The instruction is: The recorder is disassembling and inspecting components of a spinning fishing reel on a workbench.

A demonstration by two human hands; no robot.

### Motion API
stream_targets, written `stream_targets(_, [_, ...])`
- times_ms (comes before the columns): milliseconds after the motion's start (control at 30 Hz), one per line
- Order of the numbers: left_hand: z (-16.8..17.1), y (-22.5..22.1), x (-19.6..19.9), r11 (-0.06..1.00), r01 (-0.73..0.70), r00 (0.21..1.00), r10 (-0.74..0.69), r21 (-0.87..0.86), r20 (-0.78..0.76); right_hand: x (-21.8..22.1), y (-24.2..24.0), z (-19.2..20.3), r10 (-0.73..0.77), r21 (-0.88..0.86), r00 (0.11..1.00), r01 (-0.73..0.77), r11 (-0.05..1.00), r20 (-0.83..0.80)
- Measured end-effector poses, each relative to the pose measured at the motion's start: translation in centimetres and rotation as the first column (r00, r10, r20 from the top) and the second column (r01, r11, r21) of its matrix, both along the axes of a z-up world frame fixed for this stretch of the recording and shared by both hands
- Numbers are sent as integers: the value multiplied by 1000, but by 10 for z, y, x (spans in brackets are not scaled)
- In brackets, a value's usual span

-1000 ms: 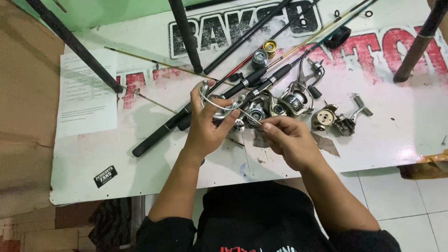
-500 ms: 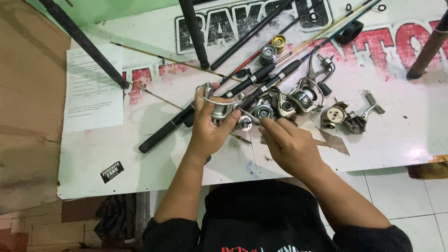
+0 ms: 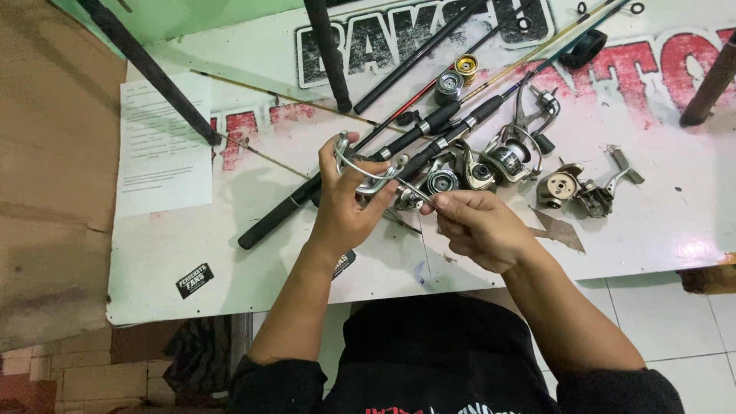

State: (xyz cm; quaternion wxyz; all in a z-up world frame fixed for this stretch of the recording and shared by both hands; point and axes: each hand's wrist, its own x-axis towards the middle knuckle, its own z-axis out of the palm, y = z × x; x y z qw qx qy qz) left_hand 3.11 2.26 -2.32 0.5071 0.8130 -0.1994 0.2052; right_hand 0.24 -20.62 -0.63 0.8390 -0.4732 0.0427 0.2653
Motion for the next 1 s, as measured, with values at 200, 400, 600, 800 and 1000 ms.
stream_targets(200, [19,-10,-5,996,-26,1000,25,-88,-7,-4,6,-12,-130,-158,948,181,971,291])
stream_targets(400, [25,-17,-7,987,-5,1000,2,-160,-22,-11,4,24,429,-493,325,787,372,843])
stream_targets(600, [24,-14,-4,998,17,998,-13,-68,63,-17,6,22,340,-520,396,705,482,853])
stream_targets(800, [9,-13,-1,998,39,993,-34,-40,114,-14,1,35,148,-653,879,213,727,453])
stream_targets(1000, [-3,-4,0,999,32,992,-32,2,119,-9,-3,17,30,-37,999,-28,999,42])
